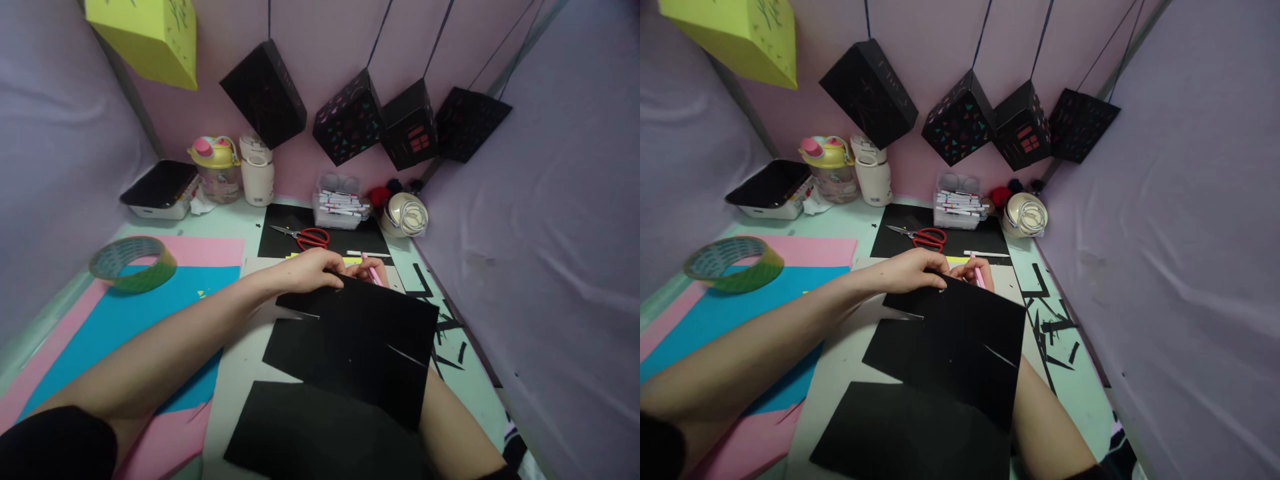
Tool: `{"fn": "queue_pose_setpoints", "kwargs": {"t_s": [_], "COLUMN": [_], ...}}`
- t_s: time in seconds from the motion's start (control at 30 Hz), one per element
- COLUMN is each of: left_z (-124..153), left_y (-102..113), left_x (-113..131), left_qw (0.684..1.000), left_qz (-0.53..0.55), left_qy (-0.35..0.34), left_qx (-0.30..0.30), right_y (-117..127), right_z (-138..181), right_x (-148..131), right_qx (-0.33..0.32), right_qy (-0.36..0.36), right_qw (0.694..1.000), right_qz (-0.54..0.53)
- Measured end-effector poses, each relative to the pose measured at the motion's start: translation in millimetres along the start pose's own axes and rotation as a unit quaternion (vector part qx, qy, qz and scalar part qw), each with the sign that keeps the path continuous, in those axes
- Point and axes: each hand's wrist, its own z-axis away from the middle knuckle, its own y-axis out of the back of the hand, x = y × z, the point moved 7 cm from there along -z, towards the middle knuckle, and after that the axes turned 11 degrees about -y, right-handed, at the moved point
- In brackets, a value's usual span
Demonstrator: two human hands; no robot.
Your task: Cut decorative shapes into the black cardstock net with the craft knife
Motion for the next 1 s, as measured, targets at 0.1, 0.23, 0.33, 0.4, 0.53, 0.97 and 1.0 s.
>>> {"fn": "queue_pose_setpoints", "kwargs": {"t_s": [0.1, 0.23, 0.33, 0.4, 0.53, 0.97, 1.0], "left_z": [-0.7, -0.7, 0.4, 1.6, 2.8, 5.9, 7.2], "left_y": [-6.7, -4.1, 3.6, 8.2, 11.7, 22.4, 25.0], "left_x": [0.6, -3.3, -5.3, -6.6, -8.7, -13.7, -13.6], "left_qw": [1.000, 0.999, 0.999, 0.999, 0.998, 0.978, 0.970], "left_qz": [0.018, 0.017, 0.000, -0.015, -0.020, -0.183, -0.213], "left_qy": [0.009, 0.033, 0.037, 0.041, 0.046, 0.077, 0.085], "left_qx": [-0.001, 0.001, 0.007, 0.015, 0.023, 0.067, 0.076], "right_y": [15.3, 78.7, 121.2, 135.3, 130.8, 82.3, 82.2], "right_z": [-6.8, -25.5, -38.5, -38.8, -31.5, -34.9, -36.2], "right_x": [0.7, 2.4, 14.5, 15.7, 1.6, 10.2, 11.7], "right_qx": [0.034, 0.218, 0.304, 0.339, 0.318, 0.036, 0.038], "right_qy": [0.041, 0.079, 0.032, 0.025, 0.062, -0.043, -0.039], "right_qw": [0.997, 0.971, 0.944, 0.929, 0.934, 0.997, 0.996], "right_qz": [-0.056, -0.055, -0.126, -0.149, -0.153, 0.052, 0.071]}}
